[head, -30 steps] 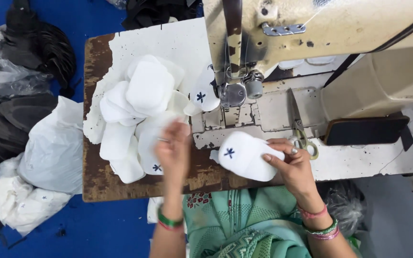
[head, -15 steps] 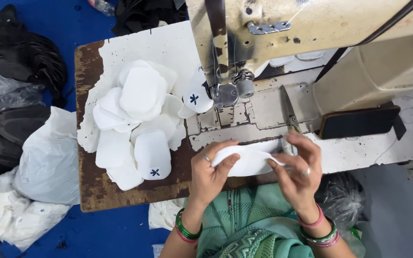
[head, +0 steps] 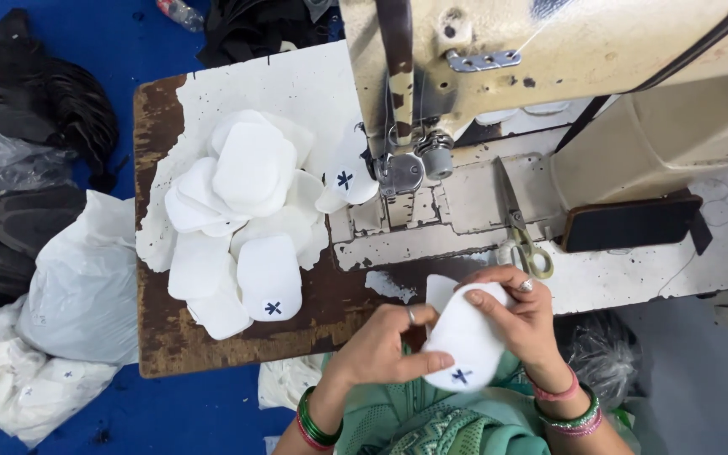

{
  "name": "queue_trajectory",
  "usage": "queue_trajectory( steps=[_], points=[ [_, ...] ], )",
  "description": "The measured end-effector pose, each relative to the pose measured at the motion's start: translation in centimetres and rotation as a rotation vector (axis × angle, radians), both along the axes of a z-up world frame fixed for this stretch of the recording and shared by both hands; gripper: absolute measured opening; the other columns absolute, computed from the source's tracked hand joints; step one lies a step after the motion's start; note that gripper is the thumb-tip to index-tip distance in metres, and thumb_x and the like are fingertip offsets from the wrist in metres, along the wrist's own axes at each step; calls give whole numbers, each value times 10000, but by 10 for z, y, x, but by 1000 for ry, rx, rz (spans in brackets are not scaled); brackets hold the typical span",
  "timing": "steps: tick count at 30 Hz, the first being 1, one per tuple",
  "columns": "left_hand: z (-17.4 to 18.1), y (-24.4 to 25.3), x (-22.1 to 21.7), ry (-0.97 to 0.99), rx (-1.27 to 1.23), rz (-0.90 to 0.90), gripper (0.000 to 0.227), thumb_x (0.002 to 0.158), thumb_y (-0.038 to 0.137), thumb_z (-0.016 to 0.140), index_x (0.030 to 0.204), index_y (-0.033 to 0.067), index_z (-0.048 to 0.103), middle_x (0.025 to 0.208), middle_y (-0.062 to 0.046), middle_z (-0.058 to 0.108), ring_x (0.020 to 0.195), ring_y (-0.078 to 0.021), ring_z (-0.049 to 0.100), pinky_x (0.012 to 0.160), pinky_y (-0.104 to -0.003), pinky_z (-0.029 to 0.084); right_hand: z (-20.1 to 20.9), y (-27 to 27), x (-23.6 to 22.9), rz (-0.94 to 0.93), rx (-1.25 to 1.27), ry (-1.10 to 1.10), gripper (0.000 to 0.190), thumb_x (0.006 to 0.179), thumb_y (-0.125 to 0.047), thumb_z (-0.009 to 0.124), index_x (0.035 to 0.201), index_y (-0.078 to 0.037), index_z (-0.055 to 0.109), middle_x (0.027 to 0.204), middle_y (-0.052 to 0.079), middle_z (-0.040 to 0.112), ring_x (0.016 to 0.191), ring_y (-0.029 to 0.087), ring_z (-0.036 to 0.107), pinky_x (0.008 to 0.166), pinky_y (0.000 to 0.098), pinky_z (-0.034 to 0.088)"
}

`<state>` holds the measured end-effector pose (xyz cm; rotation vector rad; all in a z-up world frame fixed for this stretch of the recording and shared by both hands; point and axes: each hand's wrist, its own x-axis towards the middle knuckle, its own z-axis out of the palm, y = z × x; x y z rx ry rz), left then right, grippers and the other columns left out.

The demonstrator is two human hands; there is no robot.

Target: Sewing white fabric shoe components using an industrial sewing machine.

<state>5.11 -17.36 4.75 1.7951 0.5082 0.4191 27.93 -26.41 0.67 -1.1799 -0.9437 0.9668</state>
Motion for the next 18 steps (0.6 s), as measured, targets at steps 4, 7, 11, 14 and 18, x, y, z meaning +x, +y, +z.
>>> queue_trajectory(
  steps=[4,7,11,14,18],
  points=[
    [-22,-2,1,182,-67,-306,423,913,377,832,839,-32,752,658,-132,693,564,-163,672,539,-284,503,-22,4,3,56,-121,-51,167,922,-17,739,1082,25,716,919,86,757,763,137,700,628,279,561],
    [-16,-5,2,-44,-474,-233,378,912,354,794,994,-11,740,901,-58,774,577,-101,701,500,-252,571,34,23,-12,17,-98,92,364,933,-69,656,1287,-27,584,1022,26,703,854,84,670,713,229,559],
    [-23,-8,-2,-6,-539,115,306,898,253,848,961,-37,774,714,-106,711,510,-68,578,446,-203,439,25,24,-16,29,-315,480,371,915,-100,623,1280,-85,563,953,27,725,807,93,695,688,235,580],
    [-20,-8,-3,-159,-511,-46,358,906,261,868,1094,-20,751,939,-57,777,764,-52,691,654,-188,555,12,21,-22,50,-269,417,238,980,-79,661,1184,32,607,958,71,725,809,99,676,683,246,570],
    [-24,-10,-3,-136,-736,-364,387,890,264,848,1119,-13,703,829,-45,728,634,-55,640,509,-195,481,14,30,-32,88,-201,176,218,967,-100,680,1144,24,644,928,75,743,771,90,684,638,237,556]
  ],
)
